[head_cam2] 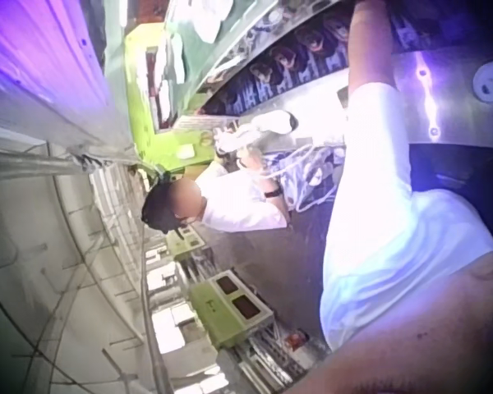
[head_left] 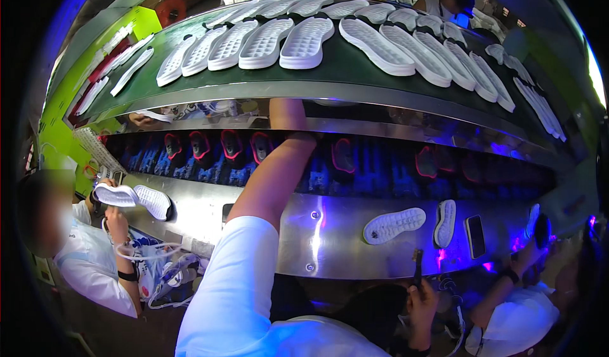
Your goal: Applying adhesive to shoe uppers and lasts on a manufacturing conveyor line.
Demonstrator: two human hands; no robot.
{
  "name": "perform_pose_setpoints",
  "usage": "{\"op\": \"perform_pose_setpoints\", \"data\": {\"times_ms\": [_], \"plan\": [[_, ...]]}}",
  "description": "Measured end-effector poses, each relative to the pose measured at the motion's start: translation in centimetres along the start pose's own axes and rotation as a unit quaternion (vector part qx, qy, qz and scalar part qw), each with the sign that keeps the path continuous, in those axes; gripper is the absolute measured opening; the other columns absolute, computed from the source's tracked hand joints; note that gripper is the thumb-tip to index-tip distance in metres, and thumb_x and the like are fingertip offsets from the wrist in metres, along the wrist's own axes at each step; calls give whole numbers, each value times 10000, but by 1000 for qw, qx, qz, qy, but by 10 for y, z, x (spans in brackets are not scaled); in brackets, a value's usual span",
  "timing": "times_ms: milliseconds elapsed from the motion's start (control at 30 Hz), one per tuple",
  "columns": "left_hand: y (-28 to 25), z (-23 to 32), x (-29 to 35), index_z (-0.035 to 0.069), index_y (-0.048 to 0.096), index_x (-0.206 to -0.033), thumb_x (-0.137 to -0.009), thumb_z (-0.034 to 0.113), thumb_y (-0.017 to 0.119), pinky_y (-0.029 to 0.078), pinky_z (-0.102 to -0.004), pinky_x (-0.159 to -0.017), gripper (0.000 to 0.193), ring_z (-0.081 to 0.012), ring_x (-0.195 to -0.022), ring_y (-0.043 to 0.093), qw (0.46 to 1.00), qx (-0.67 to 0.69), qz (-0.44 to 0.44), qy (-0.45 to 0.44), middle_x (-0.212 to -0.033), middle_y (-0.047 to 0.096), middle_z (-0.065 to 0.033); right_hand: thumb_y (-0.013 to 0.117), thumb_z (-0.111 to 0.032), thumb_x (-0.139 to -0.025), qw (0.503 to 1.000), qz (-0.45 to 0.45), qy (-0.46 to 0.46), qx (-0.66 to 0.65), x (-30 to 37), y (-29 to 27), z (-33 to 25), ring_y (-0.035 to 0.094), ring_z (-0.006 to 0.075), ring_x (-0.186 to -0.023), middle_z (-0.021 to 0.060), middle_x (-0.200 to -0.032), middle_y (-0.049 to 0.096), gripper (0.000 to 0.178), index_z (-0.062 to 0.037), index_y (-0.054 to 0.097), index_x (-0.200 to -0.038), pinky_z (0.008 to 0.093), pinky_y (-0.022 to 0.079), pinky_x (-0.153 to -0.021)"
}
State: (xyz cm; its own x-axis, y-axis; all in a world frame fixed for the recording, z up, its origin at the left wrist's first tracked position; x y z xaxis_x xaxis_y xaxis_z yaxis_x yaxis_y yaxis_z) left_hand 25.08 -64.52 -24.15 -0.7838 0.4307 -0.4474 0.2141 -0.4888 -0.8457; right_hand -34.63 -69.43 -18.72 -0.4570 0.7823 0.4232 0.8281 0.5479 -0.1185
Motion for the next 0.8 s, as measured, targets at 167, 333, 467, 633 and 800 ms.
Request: {"op": "perform_pose_setpoints", "data": {"times_ms": [167, 333, 467, 633, 800], "plan": [[51, 66, 32, 97, 697, -1138, -873, 343, 562, 477, -459, -997, 386, -348, -1094, 651, 997, -6, 13, -76, -1137, 709, -131, 656, -77, -938, 1000, -2, 1, 5, 12, 2, 0, 485, 45, -500, 29, -772, 626, 372, -20, 595, -1300, 209, 384, -415], [3, 85, 18, 81, 728, -1010, -884, 252, 564, 533, -469, -891, 268, -319, -973, 701, 950, -79, -300, 30, -1047, 735, -108, 655, -91, -941, 999, -20, -45, 16, 23, -1, -7, 506, 43, -532, 19, -749, 638, 386, -49, 599, -1321, 205, 397, -431], [-68, 40, 78, 27, 679, -1003, -898, 180, 587, 578, -394, -805, 207, -252, -897, 714, 773, 528, -229, -268, -976, 721, -137, 669, -104, -928, 997, -31, -63, 31, 15, -9, 19, 539, 46, -614, 8, -789, 651, 368, -15, 616, -1282, 213, 437, -533], [-175, 60, 177, 23, 598, -1147, -900, 215, 680, 571, -368, -824, 324, -211, -932, 689, 559, 721, -266, -310, -1035, 685, -84, 688, -127, -927, 996, -43, -74, 9, 9, 9, 2, 538, 46, -654, -14, -781, 622, 364, 10, 633, -1260, 212, 427, -587], [-249, 102, 238, 14, 506, -1324, -682, 192, 894, 538, -371, -898, 771, -204, -1064, 646, 860, 483, -166, 20, -1146, 652, -106, 692, -131, -933, 992, -83, -86, 32, -8, 35, -6, 541, 52, -664, -23, -771, 609, 335, 17, 662, -1232, 220, 432, -609]]}}
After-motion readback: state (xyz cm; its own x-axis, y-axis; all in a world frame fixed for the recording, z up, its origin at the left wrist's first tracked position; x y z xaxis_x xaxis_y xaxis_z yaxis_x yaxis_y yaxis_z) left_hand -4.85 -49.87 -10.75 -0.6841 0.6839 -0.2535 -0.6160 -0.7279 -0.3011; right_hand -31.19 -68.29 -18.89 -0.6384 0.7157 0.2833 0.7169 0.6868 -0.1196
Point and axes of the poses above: each hand's wrist, its own x-axis away from the middle knuckle, its own y-axis out of the palm, z = x × y, the point moved 2 cm from there along -x, towards the middle knuckle
